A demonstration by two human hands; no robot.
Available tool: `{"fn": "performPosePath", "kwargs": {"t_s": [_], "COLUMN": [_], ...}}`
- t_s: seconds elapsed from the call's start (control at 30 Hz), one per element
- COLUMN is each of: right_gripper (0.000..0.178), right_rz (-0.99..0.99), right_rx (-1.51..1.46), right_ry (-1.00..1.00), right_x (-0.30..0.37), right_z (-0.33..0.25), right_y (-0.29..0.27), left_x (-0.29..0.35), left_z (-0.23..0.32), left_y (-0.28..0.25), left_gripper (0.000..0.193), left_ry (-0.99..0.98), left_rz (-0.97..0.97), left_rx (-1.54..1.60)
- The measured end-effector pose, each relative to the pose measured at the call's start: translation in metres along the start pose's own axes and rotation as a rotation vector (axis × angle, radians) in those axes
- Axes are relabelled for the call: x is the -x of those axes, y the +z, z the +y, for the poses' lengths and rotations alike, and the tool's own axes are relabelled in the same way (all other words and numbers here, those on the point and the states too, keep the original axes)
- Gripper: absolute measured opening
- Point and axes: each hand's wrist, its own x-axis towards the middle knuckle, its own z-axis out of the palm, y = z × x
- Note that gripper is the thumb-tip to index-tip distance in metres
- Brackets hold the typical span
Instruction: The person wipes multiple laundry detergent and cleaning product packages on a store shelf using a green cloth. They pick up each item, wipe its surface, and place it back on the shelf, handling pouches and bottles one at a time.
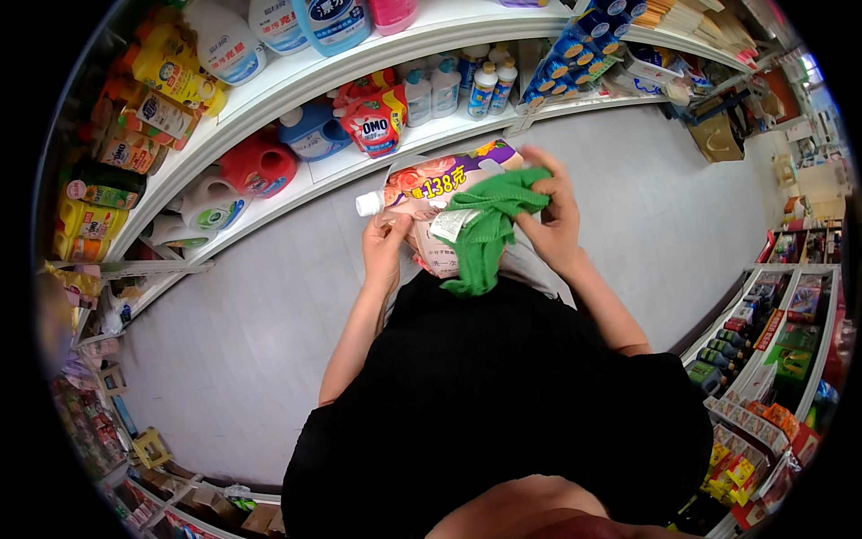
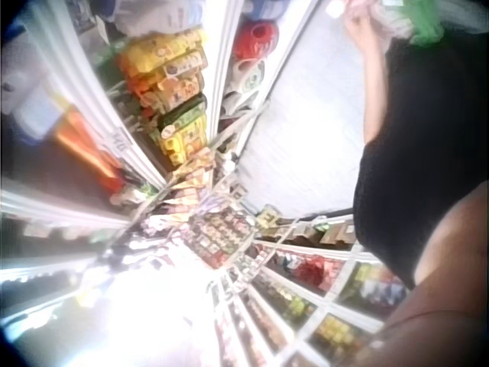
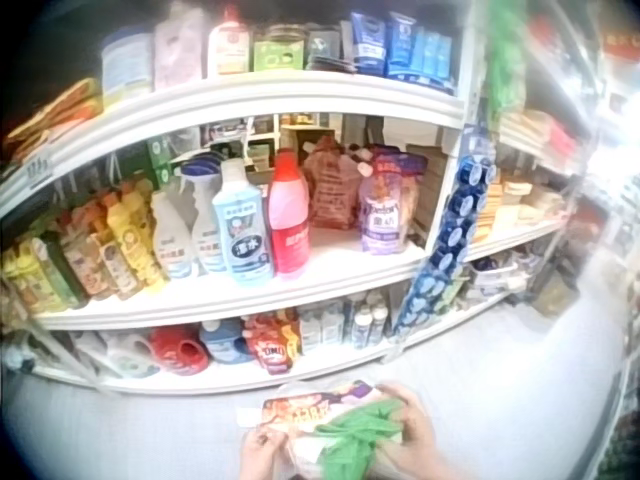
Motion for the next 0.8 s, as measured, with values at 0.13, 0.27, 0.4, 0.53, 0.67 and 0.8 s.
{"fn": "performPosePath", "kwargs": {"t_s": [0.13, 0.27, 0.4, 0.53, 0.67, 0.8], "right_gripper": [0.040, 0.038, 0.035, 0.034, 0.023, 0.028], "right_rz": [0.159, 0.132, -0.091, -0.089, 0.279, 0.410], "right_rx": [0.396, 0.680, 0.577, 0.465, 0.206, -0.415], "right_ry": [-0.263, -0.215, -0.144, 0.003, 0.328, 0.827], "right_x": [-0.033, -0.010, 0.021, 0.045, 0.054, 0.010], "right_z": [-0.021, -0.015, -0.004, 0.006, 0.032, 0.041], "right_y": [0.015, 0.036, 0.028, 0.015, -0.016, -0.041], "left_x": [-0.006, -0.003, -0.004, -0.009, -0.008, 0.000], "left_z": [-0.004, 0.003, 0.002, 0.001, 0.003, 0.003], "left_y": [0.001, 0.009, 0.005, 0.011, 0.014, 0.014], "left_gripper": [0.024, 0.028, 0.026, 0.026, 0.027, 0.028], "left_ry": [0.003, 0.013, -0.069, -0.020, -0.017, -0.004], "left_rz": [0.057, 0.091, 0.051, 0.065, 0.080, 0.072], "left_rx": [0.011, 0.014, 0.110, 0.163, 0.154, 0.130]}}
